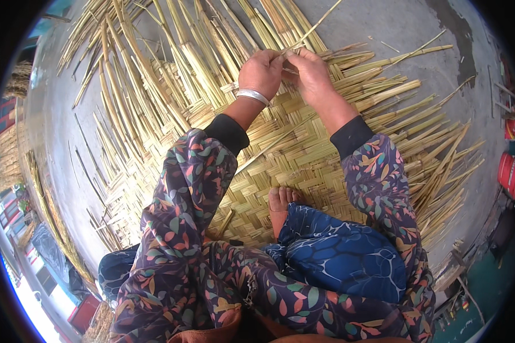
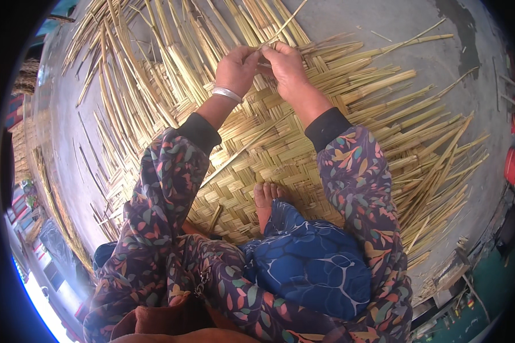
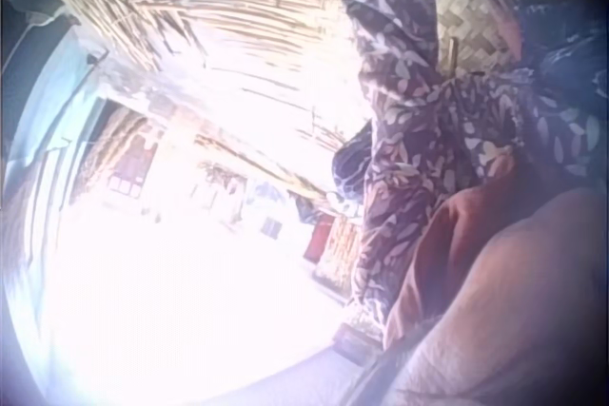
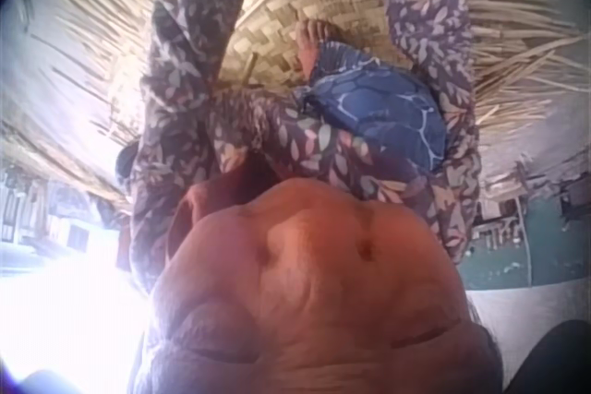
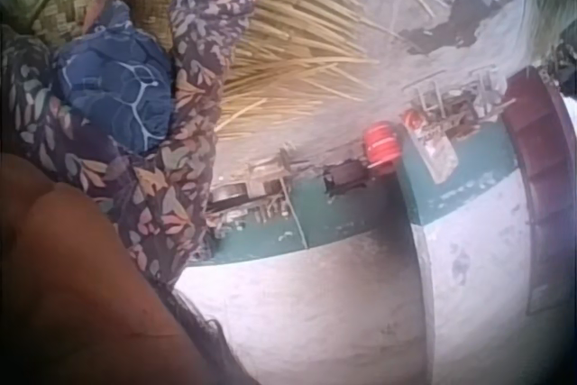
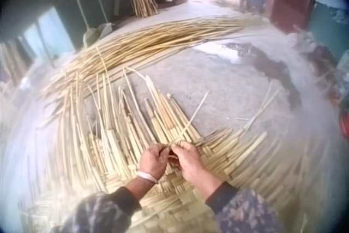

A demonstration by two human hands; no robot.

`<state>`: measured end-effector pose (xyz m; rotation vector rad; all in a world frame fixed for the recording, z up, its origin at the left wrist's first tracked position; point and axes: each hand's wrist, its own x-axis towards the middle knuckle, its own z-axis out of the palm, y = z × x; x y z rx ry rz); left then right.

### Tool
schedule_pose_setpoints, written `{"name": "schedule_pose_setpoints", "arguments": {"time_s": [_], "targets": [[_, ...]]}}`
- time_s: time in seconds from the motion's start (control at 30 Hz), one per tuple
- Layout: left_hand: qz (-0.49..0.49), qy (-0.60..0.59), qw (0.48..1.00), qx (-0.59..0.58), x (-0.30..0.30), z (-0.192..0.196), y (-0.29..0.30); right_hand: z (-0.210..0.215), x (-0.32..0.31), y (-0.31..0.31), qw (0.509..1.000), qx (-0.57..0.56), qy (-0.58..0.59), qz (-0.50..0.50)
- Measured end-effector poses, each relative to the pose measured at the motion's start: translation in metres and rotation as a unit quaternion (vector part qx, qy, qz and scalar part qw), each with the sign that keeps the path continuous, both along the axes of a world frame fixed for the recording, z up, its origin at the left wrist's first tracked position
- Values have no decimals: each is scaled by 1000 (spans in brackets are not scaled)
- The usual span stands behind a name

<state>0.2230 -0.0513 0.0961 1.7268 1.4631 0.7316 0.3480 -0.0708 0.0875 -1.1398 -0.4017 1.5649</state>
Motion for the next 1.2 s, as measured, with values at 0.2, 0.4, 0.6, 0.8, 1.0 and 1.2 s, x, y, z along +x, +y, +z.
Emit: {"name": "schedule_pose_setpoints", "arguments": {"time_s": [0.2, 0.4, 0.6, 0.8, 1.0, 1.2], "targets": [[-23, 3, 999, 43, 0, 2, -1, 9, 1, 6, 998, -22, 30, -58], [-39, 45, 994, 95, 1, 1, -2, 5, 17, 19, 995, -24, 28, -95], [-39, 69, 991, 105, 0, -1, -4, 4, 26, 23, 992, -25, 16, -126], [-48, 78, 990, 106, 1, -3, -1, 4, 42, 32, 989, -11, 15, -147], [-50, 85, 990, 102, -2, -3, 4, 14, 41, 34, 987, -13, 21, -159], [-101, 105, 987, 63, -3, -1, -10, 23, 137, 45, 947, 2, 26, -321]]}}
